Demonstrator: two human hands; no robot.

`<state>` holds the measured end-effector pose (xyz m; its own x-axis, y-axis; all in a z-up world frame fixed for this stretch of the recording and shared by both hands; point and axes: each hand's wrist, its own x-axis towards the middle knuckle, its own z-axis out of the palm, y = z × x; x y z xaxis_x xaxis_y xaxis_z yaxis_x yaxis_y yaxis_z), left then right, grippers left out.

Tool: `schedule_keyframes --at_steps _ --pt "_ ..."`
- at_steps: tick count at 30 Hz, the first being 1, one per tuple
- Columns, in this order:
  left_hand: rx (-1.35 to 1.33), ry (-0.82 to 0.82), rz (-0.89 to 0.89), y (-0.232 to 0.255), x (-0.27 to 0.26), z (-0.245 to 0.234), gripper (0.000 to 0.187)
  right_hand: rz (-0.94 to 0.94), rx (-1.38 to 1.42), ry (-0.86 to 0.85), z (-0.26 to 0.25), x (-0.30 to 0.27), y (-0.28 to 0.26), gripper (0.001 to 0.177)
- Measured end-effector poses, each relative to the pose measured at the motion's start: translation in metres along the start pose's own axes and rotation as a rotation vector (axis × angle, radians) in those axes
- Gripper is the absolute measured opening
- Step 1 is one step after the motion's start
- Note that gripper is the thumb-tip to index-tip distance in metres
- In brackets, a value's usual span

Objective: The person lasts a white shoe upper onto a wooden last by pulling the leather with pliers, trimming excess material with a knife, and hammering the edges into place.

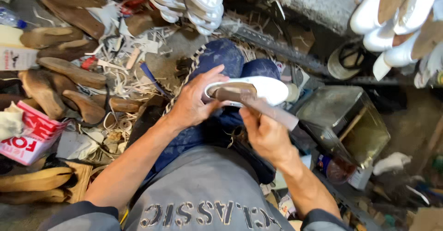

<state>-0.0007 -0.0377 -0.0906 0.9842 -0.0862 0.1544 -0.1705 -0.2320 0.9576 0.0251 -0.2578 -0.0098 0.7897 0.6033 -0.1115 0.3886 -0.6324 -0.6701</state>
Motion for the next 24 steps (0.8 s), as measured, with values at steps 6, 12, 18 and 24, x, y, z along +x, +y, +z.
schedule_keyframes --at_steps 6,12,18,24 --pt "-0.079 0.031 -0.455 0.057 0.045 -0.056 0.038 -0.039 -0.208 0.413 -0.091 0.065 -0.011 0.017" --pt "0.200 -0.162 -0.428 0.066 0.044 -0.074 0.043 0.009 -0.386 0.248 -0.123 0.171 0.139 0.034" --pt "0.020 0.101 -0.116 0.034 0.011 -0.053 0.076 0.000 -0.490 0.451 -0.096 0.167 0.149 0.037" --pt "0.006 0.079 0.063 0.027 0.006 -0.060 0.069 -0.101 -0.411 0.204 -0.036 -0.018 0.087 0.014"
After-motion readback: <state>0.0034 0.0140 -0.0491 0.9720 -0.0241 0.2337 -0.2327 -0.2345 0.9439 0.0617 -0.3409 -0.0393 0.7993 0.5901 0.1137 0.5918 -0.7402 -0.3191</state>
